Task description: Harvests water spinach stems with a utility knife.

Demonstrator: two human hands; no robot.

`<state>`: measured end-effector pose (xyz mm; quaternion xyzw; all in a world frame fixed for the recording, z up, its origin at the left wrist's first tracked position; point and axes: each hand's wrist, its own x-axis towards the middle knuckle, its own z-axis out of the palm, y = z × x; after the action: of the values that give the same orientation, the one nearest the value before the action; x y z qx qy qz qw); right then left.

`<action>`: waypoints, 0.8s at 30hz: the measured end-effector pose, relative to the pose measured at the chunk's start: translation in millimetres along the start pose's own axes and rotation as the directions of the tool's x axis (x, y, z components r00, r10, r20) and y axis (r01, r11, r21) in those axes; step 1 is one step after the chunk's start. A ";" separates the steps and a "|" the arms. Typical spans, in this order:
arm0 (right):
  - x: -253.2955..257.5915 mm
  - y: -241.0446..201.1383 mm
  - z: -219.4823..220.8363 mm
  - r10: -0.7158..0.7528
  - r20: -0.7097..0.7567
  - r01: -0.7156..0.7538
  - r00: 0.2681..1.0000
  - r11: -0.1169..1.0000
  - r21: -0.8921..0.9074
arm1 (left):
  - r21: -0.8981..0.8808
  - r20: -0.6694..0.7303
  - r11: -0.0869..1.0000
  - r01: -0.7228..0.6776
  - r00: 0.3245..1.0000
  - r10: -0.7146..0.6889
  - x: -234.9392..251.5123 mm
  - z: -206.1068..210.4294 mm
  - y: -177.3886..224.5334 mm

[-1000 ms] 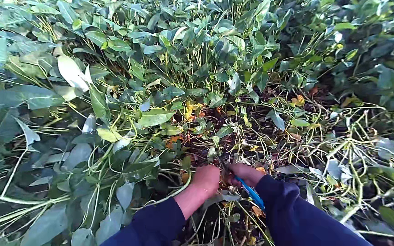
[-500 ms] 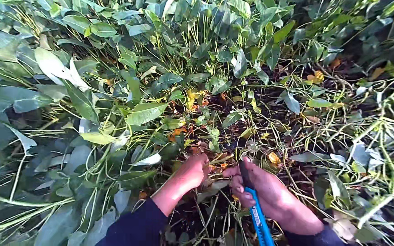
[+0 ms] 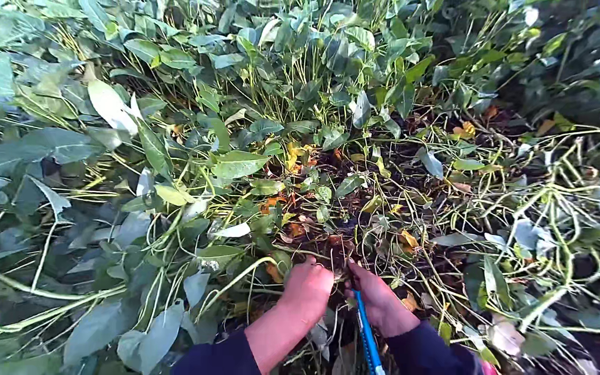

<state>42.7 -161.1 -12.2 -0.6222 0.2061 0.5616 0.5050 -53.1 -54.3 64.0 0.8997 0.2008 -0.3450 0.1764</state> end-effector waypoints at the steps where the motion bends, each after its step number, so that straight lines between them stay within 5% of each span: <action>1: 1.7 6.3 -3.2 -0.024 0.010 0.025 1.000 0.997 -0.076 | -0.011 0.004 1.000 -0.008 1.000 0.008 1.0 3.5 -4.7; 5: -1.3 32.9 -35.2 -0.170 0.152 0.224 0.974 0.838 -0.498 | -0.187 -0.038 0.978 0.093 0.994 -0.101 3.0 -9.5 -40.6; 9: -25.9 18.1 -27.7 -0.150 0.244 0.200 0.958 0.960 -0.195 | -0.274 -0.142 0.939 0.209 0.957 -0.255 25.6 -17.7 -73.0; 12: -25.6 -13.8 -4.7 -0.090 0.280 0.051 0.956 0.988 0.145 | -0.171 -0.010 0.954 0.247 0.968 -0.252 50.0 5.8 -69.5; 17: -0.4 -3.0 10.9 0.148 0.291 -0.179 0.945 0.980 0.085 | -0.105 -0.049 0.972 0.208 0.976 -0.214 23.7 -3.3 -47.8; 21: 7.9 2.7 26.7 0.131 0.237 -0.181 0.963 0.961 0.207 | -0.095 -0.041 0.984 0.154 0.986 -0.159 -4.1 2.9 -25.0; 24: 9.7 16.7 30.5 0.140 0.158 -0.161 0.977 0.978 0.131 | -0.081 -0.040 0.983 0.165 0.985 -0.169 -9.0 7.3 -23.9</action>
<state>16.7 -138.7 -23.3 -0.5234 0.2543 0.6268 0.5182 -74.8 -39.3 60.8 0.8801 0.2929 -0.3294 0.1767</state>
